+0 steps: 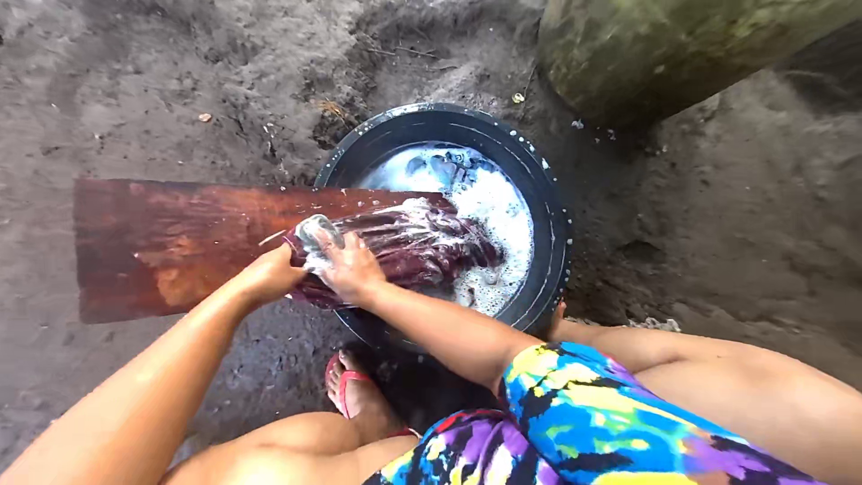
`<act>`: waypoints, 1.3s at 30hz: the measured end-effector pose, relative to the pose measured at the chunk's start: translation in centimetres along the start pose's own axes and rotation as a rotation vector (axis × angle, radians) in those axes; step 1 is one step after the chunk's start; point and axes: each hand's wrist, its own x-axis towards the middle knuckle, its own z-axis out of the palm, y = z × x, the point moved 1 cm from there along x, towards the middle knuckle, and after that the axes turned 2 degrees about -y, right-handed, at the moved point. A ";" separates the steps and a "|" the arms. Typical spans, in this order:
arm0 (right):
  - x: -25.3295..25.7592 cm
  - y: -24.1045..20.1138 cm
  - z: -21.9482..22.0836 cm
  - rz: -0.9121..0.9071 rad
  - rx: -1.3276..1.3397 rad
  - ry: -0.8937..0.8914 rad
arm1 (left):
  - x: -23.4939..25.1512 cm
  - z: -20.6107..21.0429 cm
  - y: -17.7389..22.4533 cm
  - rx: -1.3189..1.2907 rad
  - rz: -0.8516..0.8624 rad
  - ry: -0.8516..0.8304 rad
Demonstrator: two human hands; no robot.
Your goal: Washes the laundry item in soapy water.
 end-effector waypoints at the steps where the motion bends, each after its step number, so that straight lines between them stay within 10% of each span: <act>1: 0.1 1.3 -0.6 0.002 -0.029 0.009 | -0.2 -0.1 -0.1 -0.005 0.003 0.011; 7: -0.5 16.7 -6.3 0.551 -0.193 0.161 | -0.7 0.1 0.7 -0.023 -0.016 0.012; 9: 0.5 13.4 -5.4 0.603 -0.129 0.180 | -0.4 0.0 0.5 -0.026 0.003 0.005; 14: 1.0 0.2 0.2 0.087 -0.057 0.033 | 0.2 -0.1 0.3 -0.017 0.032 -0.008; 17: 0.4 6.3 -2.5 0.154 -0.104 0.077 | -0.4 -0.1 0.1 -0.003 0.034 -0.014; 21: 0.3 18.7 -7.6 0.694 -0.187 0.210 | -0.2 0.0 0.3 -0.018 0.039 0.006; 23: 1.1 16.4 -7.0 0.717 -0.139 0.235 | 0.0 0.1 0.5 -0.010 0.034 0.000; 28: 0.2 1.2 -0.1 0.077 -0.037 0.011 | 0.2 0.1 0.2 -0.012 0.052 -0.007; 31: -0.5 9.0 -2.0 0.120 -0.108 0.117 | 0.0 0.1 0.2 -0.001 0.045 -0.017; 34: -2.1 19.0 -7.3 0.598 -0.186 0.140 | 0.1 0.2 0.1 -0.005 0.044 -0.010; 36: -2.7 18.2 -8.4 0.719 -0.143 0.130 | 0.2 0.1 0.4 -0.005 0.037 -0.009; 39: -2.7 8.7 -3.3 0.379 -0.041 0.095 | 0.3 -0.1 0.8 -0.005 0.023 -0.007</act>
